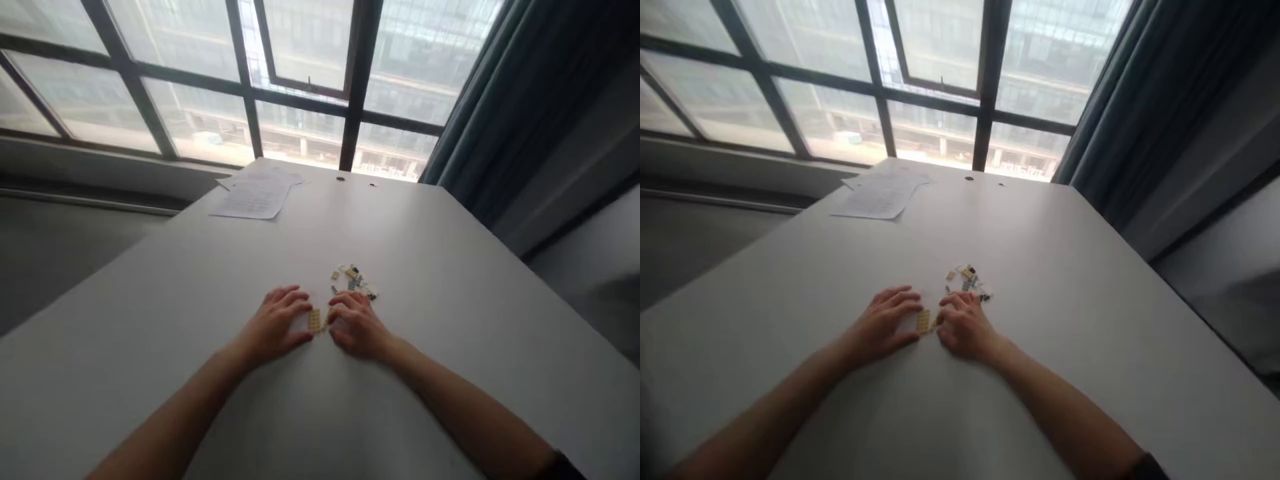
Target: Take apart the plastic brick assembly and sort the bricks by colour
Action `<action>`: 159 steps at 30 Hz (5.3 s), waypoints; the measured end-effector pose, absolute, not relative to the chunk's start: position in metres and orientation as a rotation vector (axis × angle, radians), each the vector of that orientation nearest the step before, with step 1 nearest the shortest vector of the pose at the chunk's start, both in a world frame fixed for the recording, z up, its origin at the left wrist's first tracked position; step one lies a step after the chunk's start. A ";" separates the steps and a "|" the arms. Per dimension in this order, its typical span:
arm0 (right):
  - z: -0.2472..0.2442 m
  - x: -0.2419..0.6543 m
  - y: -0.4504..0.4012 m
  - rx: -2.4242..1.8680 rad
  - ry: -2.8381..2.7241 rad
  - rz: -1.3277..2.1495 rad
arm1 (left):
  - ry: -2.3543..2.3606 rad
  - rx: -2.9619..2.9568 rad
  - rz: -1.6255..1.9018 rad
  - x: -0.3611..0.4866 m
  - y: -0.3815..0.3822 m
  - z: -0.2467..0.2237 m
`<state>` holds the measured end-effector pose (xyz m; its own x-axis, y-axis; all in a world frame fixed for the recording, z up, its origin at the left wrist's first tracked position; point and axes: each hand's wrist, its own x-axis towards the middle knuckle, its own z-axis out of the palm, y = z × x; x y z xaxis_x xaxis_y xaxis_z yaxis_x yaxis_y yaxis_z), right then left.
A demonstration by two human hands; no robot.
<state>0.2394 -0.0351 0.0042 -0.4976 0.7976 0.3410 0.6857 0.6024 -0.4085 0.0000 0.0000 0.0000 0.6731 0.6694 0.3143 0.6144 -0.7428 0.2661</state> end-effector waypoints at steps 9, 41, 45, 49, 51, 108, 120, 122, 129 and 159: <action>0.006 0.239 -0.036 -1.254 -2.249 0.296 | 1.051 2.727 0.616 -0.001 -0.002 0.003; 0.005 0.232 -0.037 -1.258 -2.284 0.352 | 1.045 2.732 0.603 0.002 -0.003 0.004; 0.004 0.233 -0.037 -1.258 -2.302 0.337 | 1.049 2.722 0.610 0.001 -0.003 0.004; 0.005 0.232 -0.037 -1.264 -2.318 0.325 | 1.052 2.728 0.601 0.001 -0.002 0.003; 0.005 0.232 -0.038 -1.266 -2.321 0.321 | 1.055 2.727 0.607 0.001 -0.002 0.002; 0.009 0.192 -0.022 -1.147 -2.416 0.229 | 1.158 2.488 0.832 -0.014 0.004 0.011; 0.007 0.201 -0.027 -1.164 -2.370 0.224 | 1.126 2.593 0.675 -0.012 0.002 0.010; 0.008 0.204 -0.030 -1.202 -2.326 0.210 | 1.129 2.610 0.677 -0.012 0.002 0.007; 0.008 0.211 -0.045 -1.382 -2.249 0.183 | 1.141 2.656 0.678 -0.011 0.003 0.002; 0.010 0.213 -0.034 -1.383 -2.302 0.271 | 0.996 2.721 0.670 -0.002 -0.005 0.006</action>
<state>0.2131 -0.0340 0.0096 -0.4037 0.8750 0.2671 0.7889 0.4808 -0.3827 -0.0023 -0.0054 0.0061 0.6762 0.6463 0.3535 0.5710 -0.7630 0.3028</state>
